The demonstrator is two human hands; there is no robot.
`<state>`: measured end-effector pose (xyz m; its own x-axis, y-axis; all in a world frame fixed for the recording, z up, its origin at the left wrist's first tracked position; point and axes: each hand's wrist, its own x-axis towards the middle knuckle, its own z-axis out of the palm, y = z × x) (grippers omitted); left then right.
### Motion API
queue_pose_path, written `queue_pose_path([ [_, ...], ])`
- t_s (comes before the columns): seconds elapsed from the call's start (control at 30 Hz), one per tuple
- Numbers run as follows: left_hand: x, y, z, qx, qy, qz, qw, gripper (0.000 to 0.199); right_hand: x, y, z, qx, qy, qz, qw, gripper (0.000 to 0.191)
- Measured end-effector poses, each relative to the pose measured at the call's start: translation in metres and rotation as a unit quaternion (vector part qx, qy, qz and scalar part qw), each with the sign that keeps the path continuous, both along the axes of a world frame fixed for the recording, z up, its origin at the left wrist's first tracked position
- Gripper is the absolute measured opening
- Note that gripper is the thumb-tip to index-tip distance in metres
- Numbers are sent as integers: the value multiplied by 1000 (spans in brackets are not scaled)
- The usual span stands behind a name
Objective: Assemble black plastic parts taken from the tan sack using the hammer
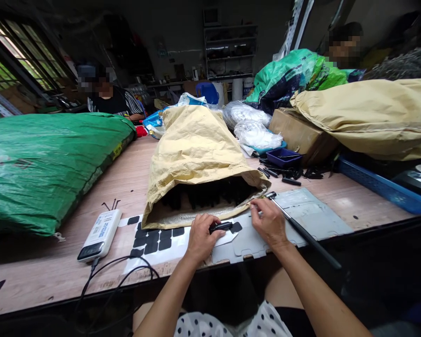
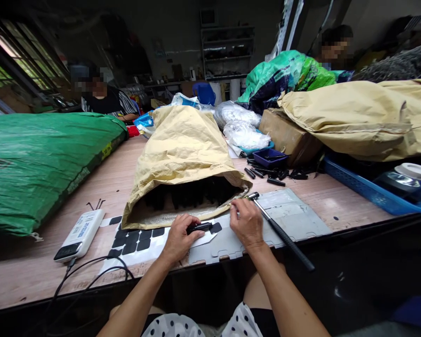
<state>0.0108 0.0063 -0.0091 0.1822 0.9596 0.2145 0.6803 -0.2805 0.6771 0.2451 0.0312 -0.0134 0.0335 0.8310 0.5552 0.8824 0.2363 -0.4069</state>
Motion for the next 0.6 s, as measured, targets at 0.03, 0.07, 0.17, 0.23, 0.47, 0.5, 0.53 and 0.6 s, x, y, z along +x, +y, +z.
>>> queue_pose_path([
  [0.03, 0, 1, 0, -1, 2, 1, 1000, 14, 8, -1, 1, -1, -15, -49, 999, 19],
  [0.07, 0, 1, 0, -2, 4, 1, 1000, 14, 17, -3, 2, -9, -32, -108, 994, 19],
  [0.17, 1, 2, 2, -1, 13, -2, 1000, 17, 47, -6, 2, -70, -67, -255, 962, 33],
  [0.23, 2, 1, 2, 2, 19, -2, 1000, 17, 63, -7, 1, -141, -92, -245, 955, 38],
  [0.47, 1, 1, 1, 7, 14, 0, 1000, 15, 84, -16, 5, -180, -36, -268, 946, 34],
  [0.5, 1, 1, 1, 6, 11, 0, 1000, 15, 82, -20, 6, -147, -12, -282, 948, 35],
  [0.53, 2, 2, 1, 4, 6, 1, 1000, 15, 78, -24, 9, -108, 16, -279, 954, 36],
  [0.6, 2, 2, 0, 0, -3, 4, 1000, 16, 65, -33, 14, -43, 85, -211, 973, 35],
])
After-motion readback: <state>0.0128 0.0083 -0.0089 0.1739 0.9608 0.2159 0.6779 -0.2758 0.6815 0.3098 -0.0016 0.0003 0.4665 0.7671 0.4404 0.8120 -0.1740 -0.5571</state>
